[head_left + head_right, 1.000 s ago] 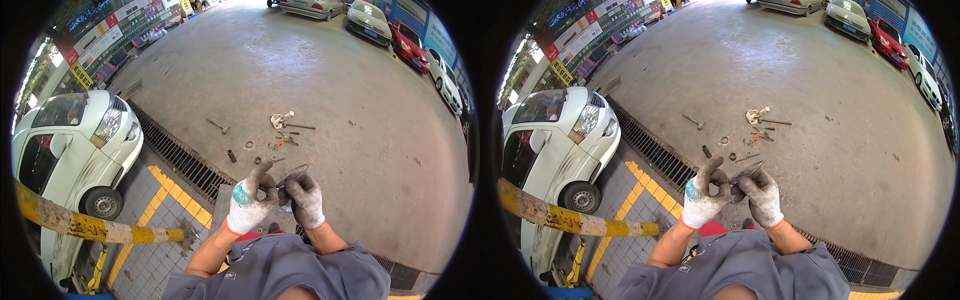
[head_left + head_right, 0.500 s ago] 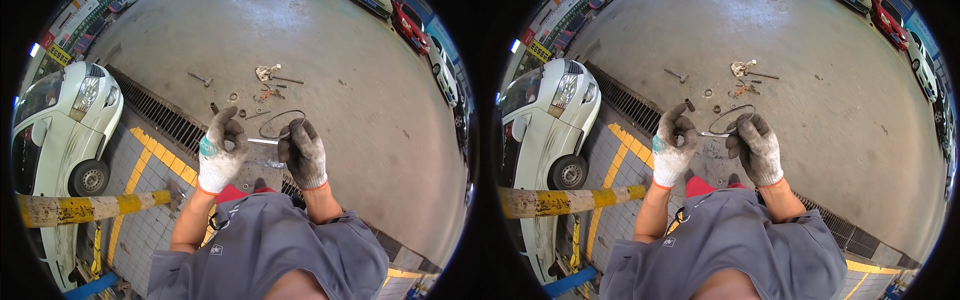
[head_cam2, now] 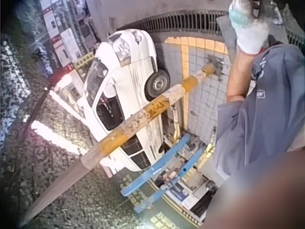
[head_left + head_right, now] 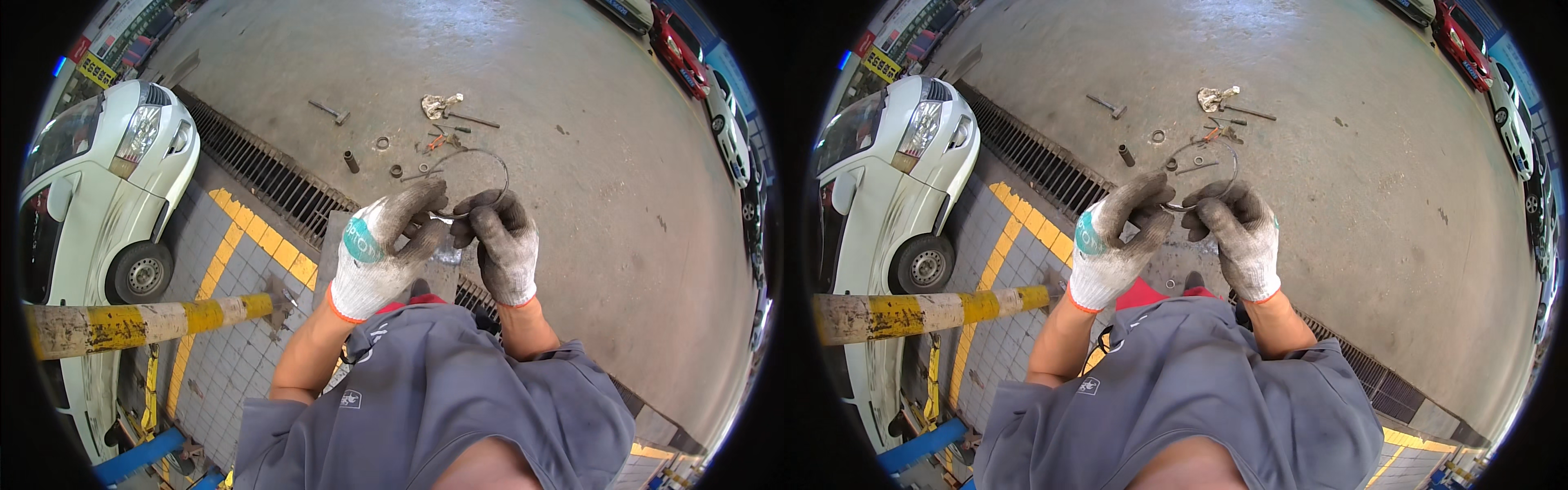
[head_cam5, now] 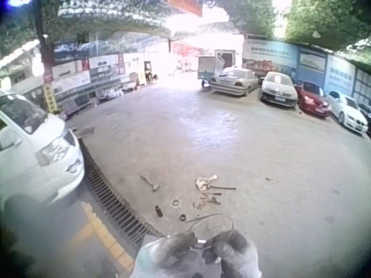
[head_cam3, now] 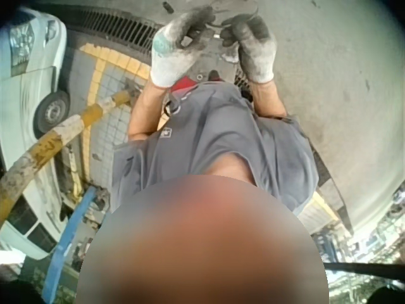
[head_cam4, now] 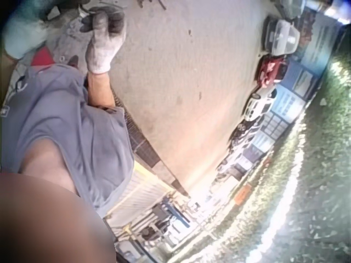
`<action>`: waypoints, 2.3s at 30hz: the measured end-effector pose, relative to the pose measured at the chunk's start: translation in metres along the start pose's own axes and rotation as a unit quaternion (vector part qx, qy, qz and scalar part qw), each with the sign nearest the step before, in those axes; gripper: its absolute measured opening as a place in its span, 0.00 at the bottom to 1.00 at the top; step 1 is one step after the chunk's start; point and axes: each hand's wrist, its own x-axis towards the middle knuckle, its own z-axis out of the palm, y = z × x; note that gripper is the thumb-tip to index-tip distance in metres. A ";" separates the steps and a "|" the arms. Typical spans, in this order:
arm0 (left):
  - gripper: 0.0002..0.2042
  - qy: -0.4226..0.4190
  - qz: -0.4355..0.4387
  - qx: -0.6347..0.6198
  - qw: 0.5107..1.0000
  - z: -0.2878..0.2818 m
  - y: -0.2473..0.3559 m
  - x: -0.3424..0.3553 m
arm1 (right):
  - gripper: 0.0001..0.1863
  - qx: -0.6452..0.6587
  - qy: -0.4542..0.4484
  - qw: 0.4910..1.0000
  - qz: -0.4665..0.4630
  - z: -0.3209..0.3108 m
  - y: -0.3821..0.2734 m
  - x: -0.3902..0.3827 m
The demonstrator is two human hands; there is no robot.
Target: The person wipes a vehicle suspension component with a cloth while the vehicle is raised on a lift. They then walk to a nearby area and manipulate a small metal ring or clip with their gloved hands.
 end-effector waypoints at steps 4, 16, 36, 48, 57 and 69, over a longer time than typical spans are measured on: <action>0.23 -0.007 0.025 0.005 1.000 0.000 -0.004 0.002 | 0.09 -0.051 -0.008 0.999 0.005 0.004 -0.006 -0.002; 0.37 -0.055 0.001 0.033 0.998 0.001 -0.001 0.003 | 0.11 -0.112 -0.025 0.993 0.015 0.001 0.001 -0.001; 0.32 -0.071 0.004 -0.015 0.997 0.010 -0.011 0.003 | 0.15 0.064 -0.001 0.996 0.065 0.001 0.009 0.005; 0.27 -0.033 0.010 0.065 0.997 -0.002 -0.019 0.003 | 0.15 0.185 0.029 0.979 0.077 -0.014 0.005 0.020; 0.15 -0.071 0.001 0.003 0.997 -0.001 -0.031 0.002 | 0.17 0.194 0.018 0.972 0.128 -0.008 0.007 0.019; 0.13 -0.031 -0.167 -0.027 0.985 0.001 -0.008 -0.009 | 0.17 -0.279 0.008 0.932 -0.230 0.009 -0.001 -0.008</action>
